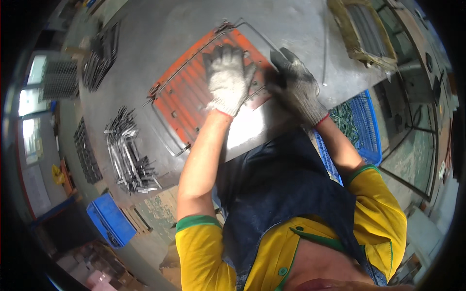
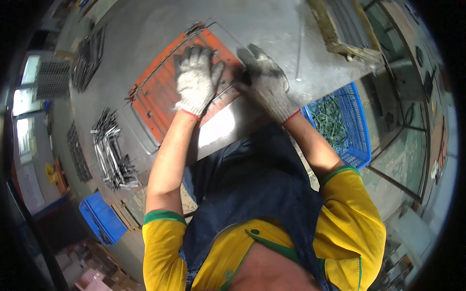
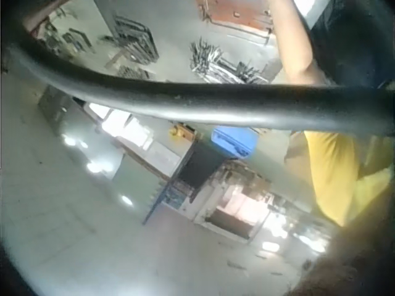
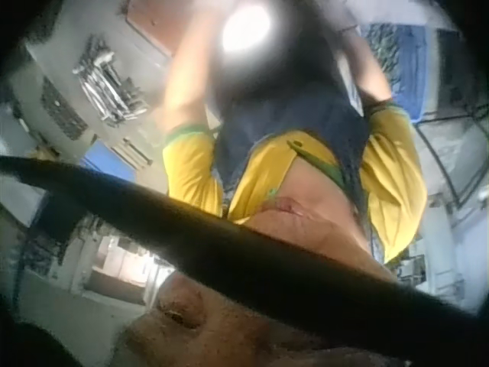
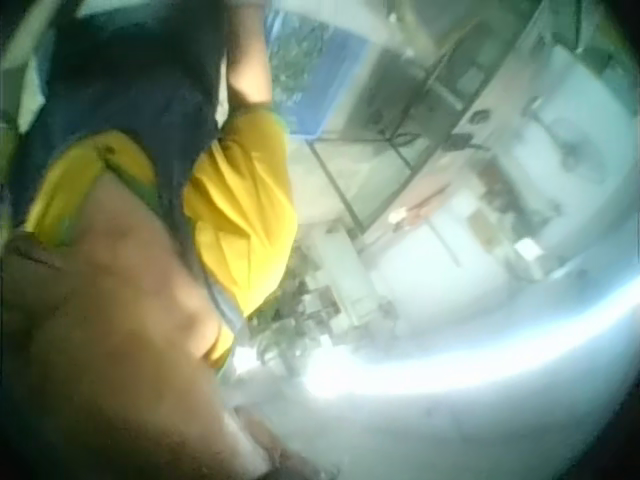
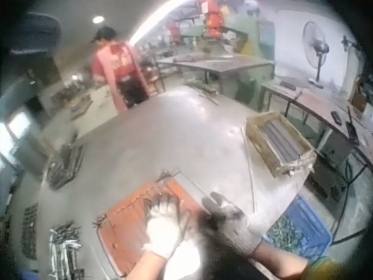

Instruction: The person assembles metal frames by inserting thin metal rods into slots on a red jig. They pick up rods from a pile, place them into the jig, and then remove the completed frame to place it on a stack. The process is repeated continuously throughout the video.

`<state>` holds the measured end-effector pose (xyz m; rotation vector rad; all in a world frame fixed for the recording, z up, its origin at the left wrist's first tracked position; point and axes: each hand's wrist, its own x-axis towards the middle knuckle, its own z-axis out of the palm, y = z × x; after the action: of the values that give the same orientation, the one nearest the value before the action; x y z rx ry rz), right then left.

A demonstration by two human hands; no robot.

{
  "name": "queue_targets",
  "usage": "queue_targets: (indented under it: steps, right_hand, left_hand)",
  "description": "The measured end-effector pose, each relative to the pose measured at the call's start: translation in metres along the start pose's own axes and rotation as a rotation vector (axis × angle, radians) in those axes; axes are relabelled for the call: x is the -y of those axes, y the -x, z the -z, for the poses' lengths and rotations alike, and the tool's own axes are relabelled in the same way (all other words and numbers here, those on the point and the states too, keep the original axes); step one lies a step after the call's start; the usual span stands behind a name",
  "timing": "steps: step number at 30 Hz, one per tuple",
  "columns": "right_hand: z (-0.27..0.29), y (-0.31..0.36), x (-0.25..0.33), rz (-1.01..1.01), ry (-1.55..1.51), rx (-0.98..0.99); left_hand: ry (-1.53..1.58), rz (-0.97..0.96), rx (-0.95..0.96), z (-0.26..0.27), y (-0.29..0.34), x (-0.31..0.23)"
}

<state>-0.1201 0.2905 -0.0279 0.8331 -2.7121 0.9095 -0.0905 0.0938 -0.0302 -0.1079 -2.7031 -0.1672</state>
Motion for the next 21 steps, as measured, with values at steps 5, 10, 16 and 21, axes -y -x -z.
queue_targets:
  steps: [5, 10, 16, 21]
  right_hand:
    - [-0.033, 0.005, -0.01, -0.038, -0.187, -0.073]
    - [-0.022, 0.005, 0.002, -0.25, -0.448, -0.091]
    - [-0.03, 0.007, 0.0, -0.214, -0.564, -0.114]
    - [-0.031, 0.007, -0.009, -0.142, -0.42, -0.137]
  left_hand:
    - [0.101, 0.019, -0.199, -0.021, 0.018, 0.012]
    - [0.354, 0.371, -0.041, 0.066, 0.031, 0.038]
    - [0.16, 1.002, -0.508, 0.187, 0.168, 0.208]
    - [-0.272, 1.158, -0.014, 0.217, 0.263, 0.27]
